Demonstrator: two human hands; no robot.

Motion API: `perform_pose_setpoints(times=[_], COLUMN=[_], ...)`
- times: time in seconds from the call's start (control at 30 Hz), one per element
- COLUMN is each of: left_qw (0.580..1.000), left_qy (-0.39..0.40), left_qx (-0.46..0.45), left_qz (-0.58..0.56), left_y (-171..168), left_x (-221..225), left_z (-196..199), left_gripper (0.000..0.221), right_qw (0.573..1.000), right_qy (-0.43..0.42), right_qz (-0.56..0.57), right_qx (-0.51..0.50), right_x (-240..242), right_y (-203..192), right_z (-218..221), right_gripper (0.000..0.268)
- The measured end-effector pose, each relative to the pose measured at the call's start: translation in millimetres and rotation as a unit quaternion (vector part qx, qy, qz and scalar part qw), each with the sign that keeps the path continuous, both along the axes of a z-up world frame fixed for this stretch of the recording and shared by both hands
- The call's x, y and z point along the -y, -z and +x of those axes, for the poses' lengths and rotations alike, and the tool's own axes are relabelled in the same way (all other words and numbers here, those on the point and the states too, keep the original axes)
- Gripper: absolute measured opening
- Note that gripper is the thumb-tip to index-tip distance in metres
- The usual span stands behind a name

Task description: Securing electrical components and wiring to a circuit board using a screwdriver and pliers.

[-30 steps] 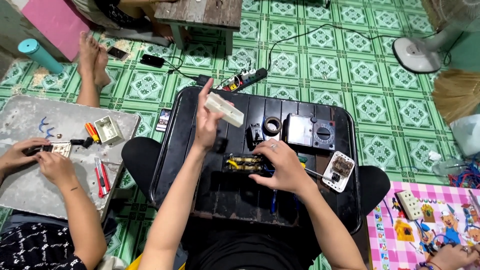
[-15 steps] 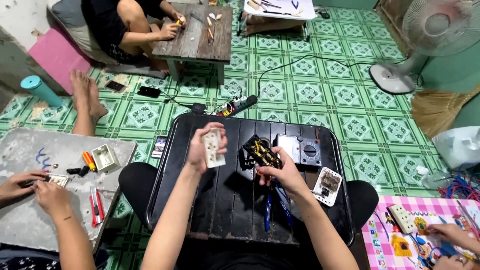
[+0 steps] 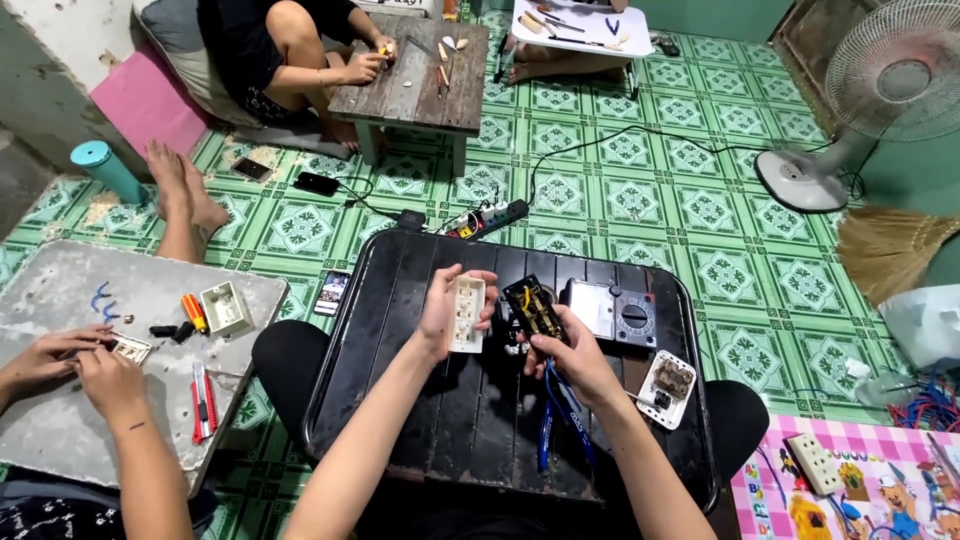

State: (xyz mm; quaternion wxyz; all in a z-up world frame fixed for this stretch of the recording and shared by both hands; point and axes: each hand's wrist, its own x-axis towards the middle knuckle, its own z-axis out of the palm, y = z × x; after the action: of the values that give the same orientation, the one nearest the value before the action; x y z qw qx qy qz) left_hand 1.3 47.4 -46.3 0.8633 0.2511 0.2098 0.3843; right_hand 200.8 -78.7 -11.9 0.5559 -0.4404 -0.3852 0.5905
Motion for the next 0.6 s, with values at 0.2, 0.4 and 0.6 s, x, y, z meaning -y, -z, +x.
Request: perform_pose_setpoints(times=[0.2, 0.4, 0.6], left_qw=[0.997, 0.938, 0.790], left_qy=[0.008, -0.003, -0.072], left_qx=[-0.073, -0.284, -0.480], left_qz=[0.018, 0.197, 0.375], left_y=[1, 15, -47], left_x=[3, 5, 38], left_z=[-2, -2, -5], left_gripper=[0.058, 0.057, 0.051], right_qw=[1.000, 0.999, 0.995], right_qy=[0.000, -0.007, -0.027], right_qz=[-0.018, -0.039, -0.064], right_qx=[0.024, -0.025, -0.073], right_x=[0, -4, -6], right_y=[-2, 22, 34], right_z=[-1, -5, -11], right_gripper=[0.039, 0.031, 0.031])
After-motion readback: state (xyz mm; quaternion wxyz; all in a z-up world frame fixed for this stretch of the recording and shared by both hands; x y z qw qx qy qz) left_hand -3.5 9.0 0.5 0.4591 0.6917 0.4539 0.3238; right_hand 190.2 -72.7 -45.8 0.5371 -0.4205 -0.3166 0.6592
